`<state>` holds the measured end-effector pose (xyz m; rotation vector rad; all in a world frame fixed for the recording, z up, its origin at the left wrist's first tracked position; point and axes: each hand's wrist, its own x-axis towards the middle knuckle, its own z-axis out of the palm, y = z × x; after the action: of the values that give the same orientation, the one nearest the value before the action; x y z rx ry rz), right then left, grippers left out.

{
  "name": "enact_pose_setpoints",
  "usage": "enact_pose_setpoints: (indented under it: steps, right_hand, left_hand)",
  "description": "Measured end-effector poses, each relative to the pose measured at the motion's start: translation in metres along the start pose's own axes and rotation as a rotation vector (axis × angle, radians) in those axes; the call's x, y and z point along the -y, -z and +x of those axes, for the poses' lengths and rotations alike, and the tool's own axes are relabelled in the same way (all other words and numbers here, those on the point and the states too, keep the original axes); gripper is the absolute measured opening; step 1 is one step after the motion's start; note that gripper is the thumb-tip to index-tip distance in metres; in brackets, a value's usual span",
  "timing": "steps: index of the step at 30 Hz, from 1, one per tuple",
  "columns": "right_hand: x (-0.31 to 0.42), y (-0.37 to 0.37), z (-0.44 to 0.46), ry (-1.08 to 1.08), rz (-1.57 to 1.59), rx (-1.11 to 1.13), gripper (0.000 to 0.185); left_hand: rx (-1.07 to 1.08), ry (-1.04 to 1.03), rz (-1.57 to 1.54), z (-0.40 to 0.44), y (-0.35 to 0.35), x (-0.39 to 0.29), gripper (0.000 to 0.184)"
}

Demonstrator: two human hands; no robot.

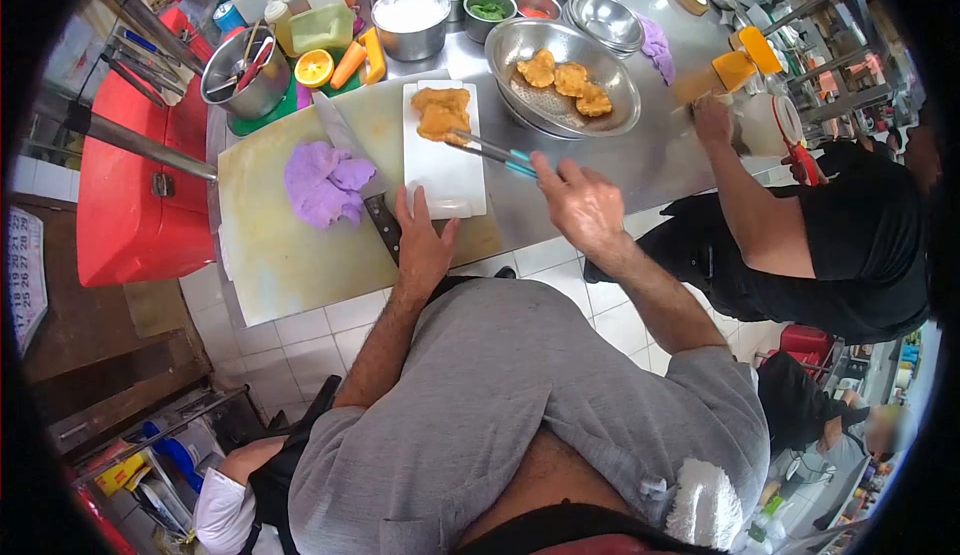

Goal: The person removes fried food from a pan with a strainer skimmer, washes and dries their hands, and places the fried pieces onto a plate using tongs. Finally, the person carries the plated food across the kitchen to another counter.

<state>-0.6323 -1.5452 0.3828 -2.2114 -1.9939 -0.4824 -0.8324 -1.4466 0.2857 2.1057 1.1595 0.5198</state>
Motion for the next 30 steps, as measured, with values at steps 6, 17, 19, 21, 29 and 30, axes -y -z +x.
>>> enact_pose_setpoints:
  steps: [6, 17, 19, 21, 29, 30]
  right_hand:
    - [0.001, -0.044, -0.008, -0.031, -0.032, -0.013, 0.039]
    - [0.011, -0.07, -0.012, 0.0, -0.066, 0.02, 0.044]
    - [0.014, -0.07, -0.011, -0.009, -0.062, 0.042, 0.044]
    - [0.015, -0.064, -0.008, -0.055, -0.009, 0.126, 0.045]
    - [0.008, -0.03, -0.002, -0.187, 0.244, 0.367, 0.047]
    - [0.006, -0.022, -0.003, -0.209, 0.264, 0.407, 0.048]
  left_hand:
    - [-0.008, -0.01, -0.028, -0.002, 0.001, -0.001, 0.068]
    - [-0.024, -0.042, 0.007, -0.004, -0.002, 0.001, 0.069]
    - [-0.006, -0.028, -0.004, -0.004, 0.001, -0.002, 0.069]
    - [-0.009, -0.024, -0.002, -0.003, 0.0, -0.002, 0.069]
    - [-0.017, -0.012, 0.0, -0.003, -0.002, -0.003, 0.069]
    - [-0.017, -0.008, -0.004, -0.003, -0.001, -0.003, 0.07]
